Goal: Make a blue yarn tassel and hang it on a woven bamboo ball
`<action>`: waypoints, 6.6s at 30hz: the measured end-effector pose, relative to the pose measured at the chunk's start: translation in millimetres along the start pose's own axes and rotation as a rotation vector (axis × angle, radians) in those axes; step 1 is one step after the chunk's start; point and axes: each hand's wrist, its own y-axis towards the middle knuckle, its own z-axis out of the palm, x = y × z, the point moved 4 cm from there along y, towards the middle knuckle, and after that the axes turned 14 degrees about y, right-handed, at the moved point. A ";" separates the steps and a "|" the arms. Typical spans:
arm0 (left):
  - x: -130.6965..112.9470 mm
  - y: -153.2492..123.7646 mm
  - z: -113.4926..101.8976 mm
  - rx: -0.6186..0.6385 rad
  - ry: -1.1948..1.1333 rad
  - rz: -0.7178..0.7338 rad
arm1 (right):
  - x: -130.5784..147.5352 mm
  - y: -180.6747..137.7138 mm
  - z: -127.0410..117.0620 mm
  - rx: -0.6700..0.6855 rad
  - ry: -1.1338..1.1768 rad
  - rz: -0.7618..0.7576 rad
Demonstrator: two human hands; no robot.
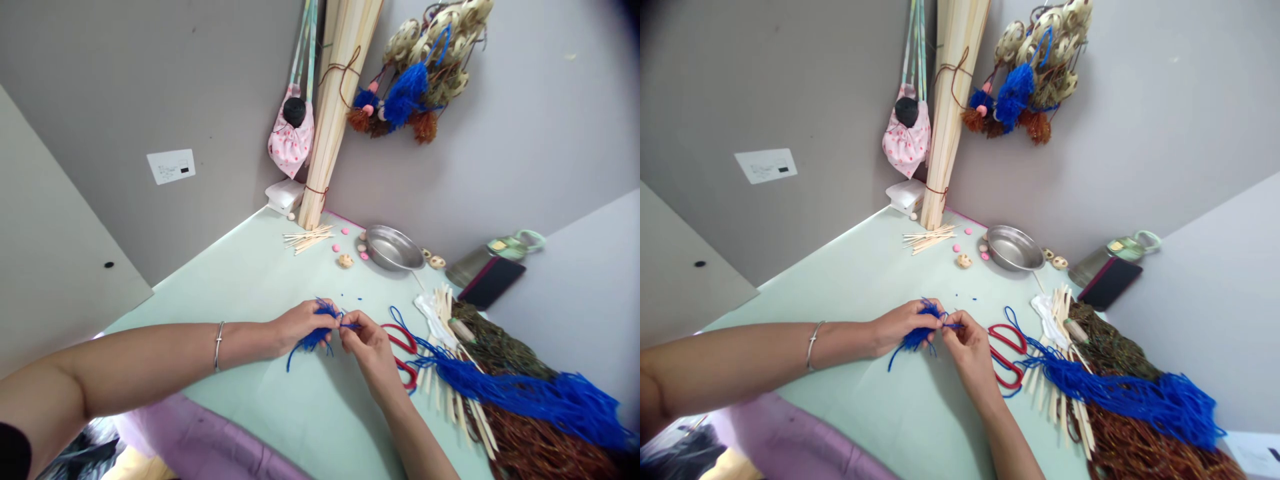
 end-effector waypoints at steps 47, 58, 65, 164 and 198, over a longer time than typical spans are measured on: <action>-3.5 0.3 -5.6 -0.049 0.010 0.011 | -5.5 0.9 -7.8 -0.018 0.007 -0.002; -2.0 -0.1 -4.1 -0.023 0.150 0.050 | -4.9 0.6 -7.7 -0.023 -0.007 -0.048; -5.0 1.9 -6.6 -0.064 -0.086 0.023 | -5.9 1.2 -9.3 -0.021 -0.001 -0.026; -1.0 -0.1 -3.3 -0.094 -0.018 0.027 | -0.8 8.1 -32.2 -0.132 0.317 0.001; -0.5 3.1 -8.9 -0.119 -0.108 0.053 | -9.1 1.5 -10.5 -0.035 0.021 -0.027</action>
